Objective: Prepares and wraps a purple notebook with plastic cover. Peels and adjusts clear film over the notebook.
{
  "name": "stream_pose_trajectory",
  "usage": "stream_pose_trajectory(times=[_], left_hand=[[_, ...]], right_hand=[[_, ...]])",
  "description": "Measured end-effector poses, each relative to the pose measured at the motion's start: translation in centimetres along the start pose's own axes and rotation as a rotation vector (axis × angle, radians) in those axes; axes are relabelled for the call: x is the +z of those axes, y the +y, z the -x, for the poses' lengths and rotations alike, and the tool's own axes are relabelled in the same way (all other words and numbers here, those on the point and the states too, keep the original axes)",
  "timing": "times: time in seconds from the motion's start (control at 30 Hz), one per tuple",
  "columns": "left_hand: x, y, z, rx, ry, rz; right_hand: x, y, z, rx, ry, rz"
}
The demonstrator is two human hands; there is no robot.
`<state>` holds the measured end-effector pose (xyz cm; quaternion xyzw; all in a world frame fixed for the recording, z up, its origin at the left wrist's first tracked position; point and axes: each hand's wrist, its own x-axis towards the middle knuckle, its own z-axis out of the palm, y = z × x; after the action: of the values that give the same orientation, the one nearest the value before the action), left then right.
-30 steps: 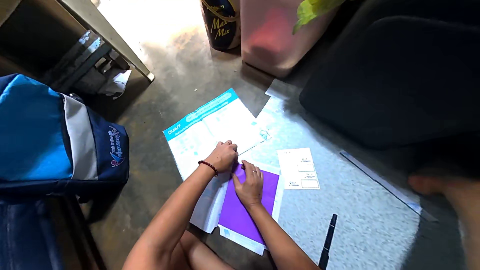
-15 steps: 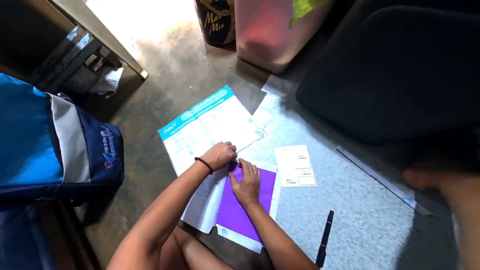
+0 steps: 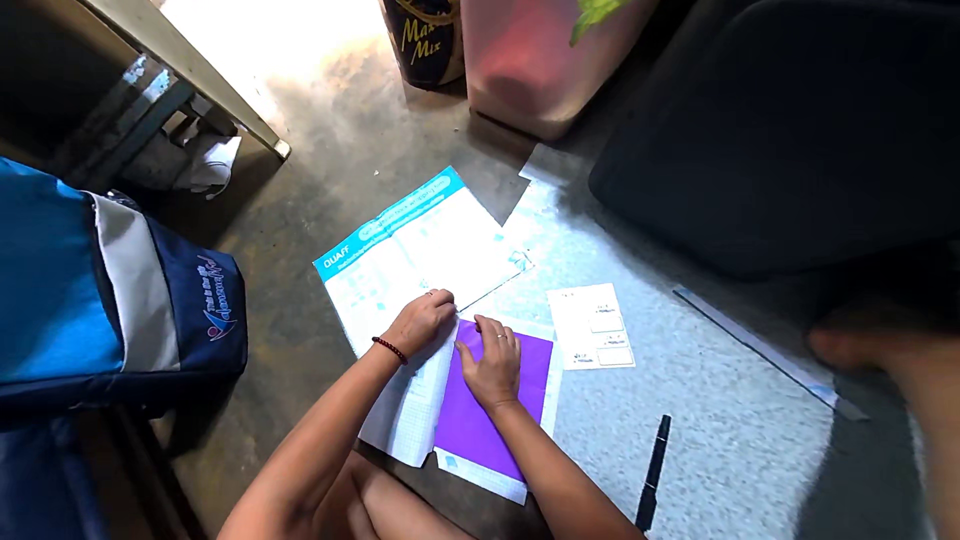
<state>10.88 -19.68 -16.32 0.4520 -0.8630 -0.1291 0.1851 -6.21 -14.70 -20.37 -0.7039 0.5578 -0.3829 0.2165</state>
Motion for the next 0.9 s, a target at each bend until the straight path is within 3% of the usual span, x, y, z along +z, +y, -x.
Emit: stream_pose_trajectory(times=[0.33,0.9], left_hand=[[-1.0,0.7,-1.6,-0.078,-0.232,0.099],[0.9,-0.6,-0.1,0.184,0.019,-0.017]], right_hand=[[-0.3,-0.2,-0.2,0.022,-0.024,-0.013],[0.4,-0.3,-0.3,-0.007,-0.013,0.080]])
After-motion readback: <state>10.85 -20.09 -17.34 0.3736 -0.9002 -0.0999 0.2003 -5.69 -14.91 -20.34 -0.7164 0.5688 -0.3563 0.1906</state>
